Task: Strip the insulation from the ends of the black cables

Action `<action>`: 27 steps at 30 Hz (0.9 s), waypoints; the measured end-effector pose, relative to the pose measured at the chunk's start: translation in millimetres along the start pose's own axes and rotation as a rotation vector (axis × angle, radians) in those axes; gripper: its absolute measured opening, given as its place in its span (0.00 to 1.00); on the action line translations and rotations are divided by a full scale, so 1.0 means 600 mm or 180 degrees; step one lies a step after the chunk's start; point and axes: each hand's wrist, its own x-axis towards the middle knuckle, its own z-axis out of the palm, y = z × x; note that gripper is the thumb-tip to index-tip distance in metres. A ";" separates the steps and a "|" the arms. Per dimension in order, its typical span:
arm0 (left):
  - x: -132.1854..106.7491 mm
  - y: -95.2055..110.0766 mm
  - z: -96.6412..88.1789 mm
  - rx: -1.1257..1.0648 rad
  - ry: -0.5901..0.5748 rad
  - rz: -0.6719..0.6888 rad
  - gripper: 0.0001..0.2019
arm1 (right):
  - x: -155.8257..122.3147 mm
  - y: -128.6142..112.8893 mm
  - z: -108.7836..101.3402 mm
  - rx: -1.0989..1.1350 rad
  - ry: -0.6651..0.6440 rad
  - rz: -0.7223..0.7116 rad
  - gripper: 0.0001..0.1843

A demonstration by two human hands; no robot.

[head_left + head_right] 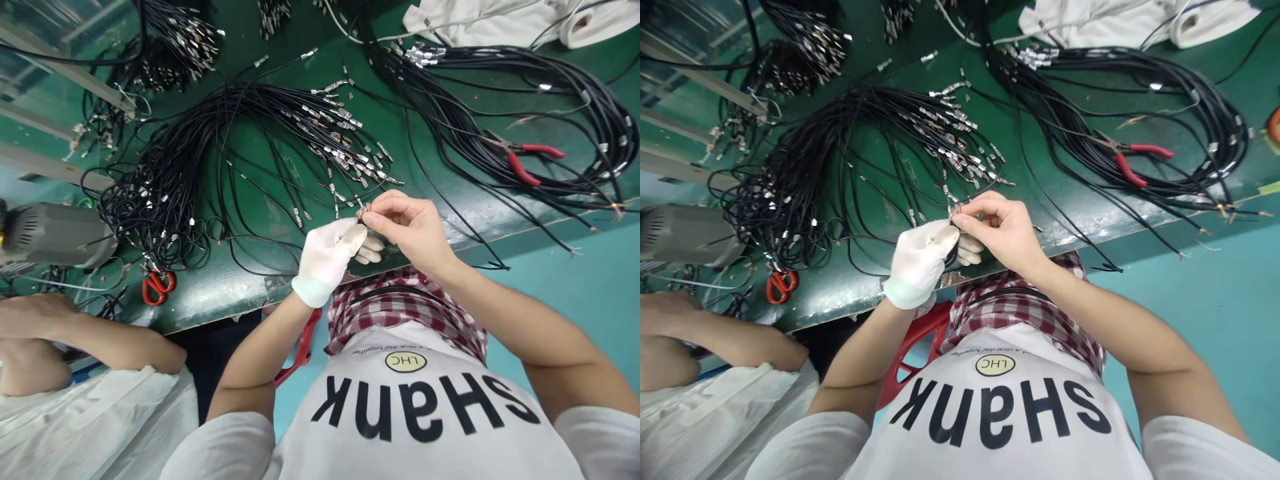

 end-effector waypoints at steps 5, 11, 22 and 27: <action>0.001 -0.001 0.003 -0.0025 0.0053 0.0051 0.19 | 0.002 0.002 0.000 -0.0072 -0.0051 -0.0003 0.11; -0.004 0.003 -0.002 0.0214 0.0063 0.0207 0.20 | 0.006 0.002 -0.007 0.0081 -0.0315 0.0026 0.08; -0.009 0.010 -0.002 0.0066 0.0128 -0.0049 0.14 | -0.005 -0.006 -0.027 0.0240 -0.0496 0.0214 0.08; -0.006 0.012 0.002 0.0195 0.0091 0.0035 0.15 | -0.004 -0.010 -0.023 0.0191 -0.0375 0.0259 0.08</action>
